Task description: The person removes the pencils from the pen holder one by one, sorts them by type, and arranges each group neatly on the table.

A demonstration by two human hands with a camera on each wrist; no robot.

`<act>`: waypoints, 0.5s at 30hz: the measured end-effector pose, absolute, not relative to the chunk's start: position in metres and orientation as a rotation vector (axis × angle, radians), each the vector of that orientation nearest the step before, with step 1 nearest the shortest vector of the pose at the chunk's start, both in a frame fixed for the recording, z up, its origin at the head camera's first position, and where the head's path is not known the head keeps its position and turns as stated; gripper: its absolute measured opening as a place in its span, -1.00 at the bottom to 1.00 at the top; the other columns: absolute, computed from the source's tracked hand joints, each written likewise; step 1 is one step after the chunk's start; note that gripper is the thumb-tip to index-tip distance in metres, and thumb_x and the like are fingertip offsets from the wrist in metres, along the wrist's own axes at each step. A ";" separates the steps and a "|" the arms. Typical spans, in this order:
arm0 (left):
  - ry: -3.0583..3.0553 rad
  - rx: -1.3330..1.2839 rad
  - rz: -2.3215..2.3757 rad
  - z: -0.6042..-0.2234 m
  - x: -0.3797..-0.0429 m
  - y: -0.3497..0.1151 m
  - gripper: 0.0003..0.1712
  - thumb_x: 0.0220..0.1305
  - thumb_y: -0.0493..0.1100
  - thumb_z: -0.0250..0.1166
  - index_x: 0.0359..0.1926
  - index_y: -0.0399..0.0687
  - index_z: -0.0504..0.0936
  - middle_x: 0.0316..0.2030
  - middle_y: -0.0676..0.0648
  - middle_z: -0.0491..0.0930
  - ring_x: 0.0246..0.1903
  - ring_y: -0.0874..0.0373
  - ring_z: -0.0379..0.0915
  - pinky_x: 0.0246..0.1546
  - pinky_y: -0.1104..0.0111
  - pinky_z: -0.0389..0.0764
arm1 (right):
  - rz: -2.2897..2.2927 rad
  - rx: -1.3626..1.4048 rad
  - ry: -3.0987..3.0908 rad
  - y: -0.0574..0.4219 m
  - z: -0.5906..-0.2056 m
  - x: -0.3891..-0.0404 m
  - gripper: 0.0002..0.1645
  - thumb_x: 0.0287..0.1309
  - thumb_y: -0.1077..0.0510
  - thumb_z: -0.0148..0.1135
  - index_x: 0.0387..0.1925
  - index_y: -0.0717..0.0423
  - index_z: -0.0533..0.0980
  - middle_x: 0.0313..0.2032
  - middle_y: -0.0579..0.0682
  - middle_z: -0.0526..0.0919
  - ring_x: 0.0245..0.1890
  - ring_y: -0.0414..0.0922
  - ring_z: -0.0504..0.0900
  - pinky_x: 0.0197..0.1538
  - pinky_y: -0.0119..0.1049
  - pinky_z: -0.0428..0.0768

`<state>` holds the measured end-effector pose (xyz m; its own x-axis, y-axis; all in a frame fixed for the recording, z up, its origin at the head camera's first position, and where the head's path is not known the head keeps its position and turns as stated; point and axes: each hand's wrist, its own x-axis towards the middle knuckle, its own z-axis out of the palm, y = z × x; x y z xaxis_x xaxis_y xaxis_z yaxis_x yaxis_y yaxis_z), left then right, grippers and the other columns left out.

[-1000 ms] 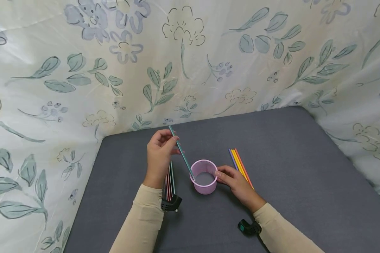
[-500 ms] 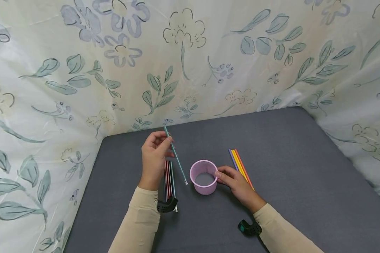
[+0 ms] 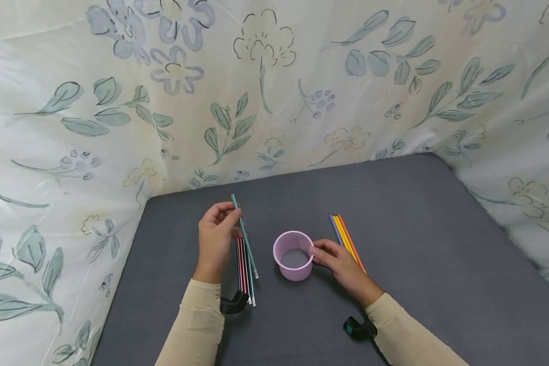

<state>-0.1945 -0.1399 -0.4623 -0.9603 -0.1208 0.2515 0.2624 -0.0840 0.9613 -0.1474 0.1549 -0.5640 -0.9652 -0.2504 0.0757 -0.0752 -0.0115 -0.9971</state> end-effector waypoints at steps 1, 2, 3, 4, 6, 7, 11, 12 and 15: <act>-1.938 -0.135 -2.132 -0.464 -0.194 -0.141 -0.75 0.51 -0.37 0.35 0.08 -0.50 0.61 -0.23 -0.20 0.66 -0.45 0.11 0.60 -0.54 0.39 0.67 | -2.121 -0.348 2.115 0.155 -0.564 -0.147 -0.58 0.60 0.13 0.23 0.20 0.44 0.59 0.11 0.30 0.67 0.15 0.15 0.68 0.19 -0.30 0.64; -1.950 -0.113 -2.126 -0.466 -0.193 -0.142 -0.73 0.51 -0.37 0.36 0.09 -0.51 0.60 -0.23 -0.20 0.67 -0.46 0.11 0.60 -0.53 0.39 0.67 | -2.118 -0.345 2.117 0.155 -0.564 -0.147 -0.58 0.60 0.13 0.23 0.19 0.43 0.59 0.10 0.30 0.67 0.14 0.13 0.68 0.19 -0.30 0.64; -1.959 -0.099 -2.120 -0.468 -0.192 -0.144 -0.72 0.51 -0.36 0.36 0.09 -0.51 0.61 -0.23 -0.20 0.67 -0.46 0.11 0.61 -0.53 0.39 0.67 | -2.118 -0.345 2.118 0.155 -0.564 -0.146 -0.58 0.60 0.13 0.24 0.19 0.43 0.59 0.10 0.30 0.67 0.14 0.11 0.68 0.19 -0.31 0.64; -1.968 -0.090 -2.113 -0.471 -0.191 -0.145 -0.72 0.52 -0.35 0.36 0.10 -0.51 0.61 -0.22 -0.21 0.67 -0.45 0.10 0.61 -0.53 0.39 0.67 | -2.119 -0.347 2.119 0.156 -0.564 -0.146 -0.58 0.60 0.13 0.23 0.19 0.44 0.59 0.10 0.30 0.67 0.14 0.10 0.68 0.19 -0.31 0.64; -1.987 -0.074 -2.096 -0.476 -0.190 -0.148 -0.73 0.52 -0.33 0.37 0.10 -0.45 0.63 -0.20 -0.23 0.67 -0.43 0.08 0.62 -0.52 0.38 0.67 | -2.126 -0.352 2.118 0.156 -0.564 -0.145 -0.58 0.60 0.14 0.23 0.19 0.44 0.59 0.10 0.30 0.67 0.14 0.09 0.68 0.19 -0.31 0.64; -1.999 -0.065 -2.087 -0.479 -0.189 -0.150 -0.74 0.53 -0.32 0.37 0.11 -0.43 0.64 -0.19 -0.23 0.67 -0.41 0.07 0.62 -0.51 0.37 0.68 | -2.129 -0.349 2.116 0.156 -0.564 -0.145 -0.59 0.60 0.14 0.23 0.19 0.44 0.59 0.10 0.30 0.67 0.14 0.10 0.68 0.19 -0.31 0.64; -2.044 0.020 -2.070 -0.497 -0.186 -0.160 -0.76 0.53 -0.30 0.38 0.12 -0.33 0.66 -0.18 -0.22 0.66 -0.33 0.02 0.63 -0.51 0.37 0.67 | -2.136 -0.369 2.118 0.156 -0.563 -0.144 -0.59 0.60 0.15 0.22 0.19 0.46 0.58 0.10 0.30 0.68 0.14 0.10 0.68 0.19 -0.29 0.64; -2.058 0.052 -2.069 -0.501 -0.184 -0.163 -0.75 0.53 -0.29 0.38 0.12 -0.32 0.66 -0.17 -0.22 0.66 -0.31 0.02 0.63 -0.50 0.37 0.67 | -2.138 -0.377 2.115 0.157 -0.564 -0.143 -0.59 0.60 0.16 0.22 0.20 0.46 0.58 0.10 0.30 0.67 0.14 0.11 0.68 0.20 -0.28 0.64; -2.085 0.134 -2.070 -0.514 -0.181 -0.170 -0.70 0.53 -0.27 0.40 0.15 -0.36 0.65 -0.16 -0.21 0.67 -0.29 0.05 0.61 -0.50 0.37 0.68 | -2.132 -0.370 2.119 0.158 -0.564 -0.143 -0.58 0.60 0.14 0.22 0.19 0.45 0.59 0.10 0.30 0.68 0.14 0.12 0.68 0.20 -0.28 0.64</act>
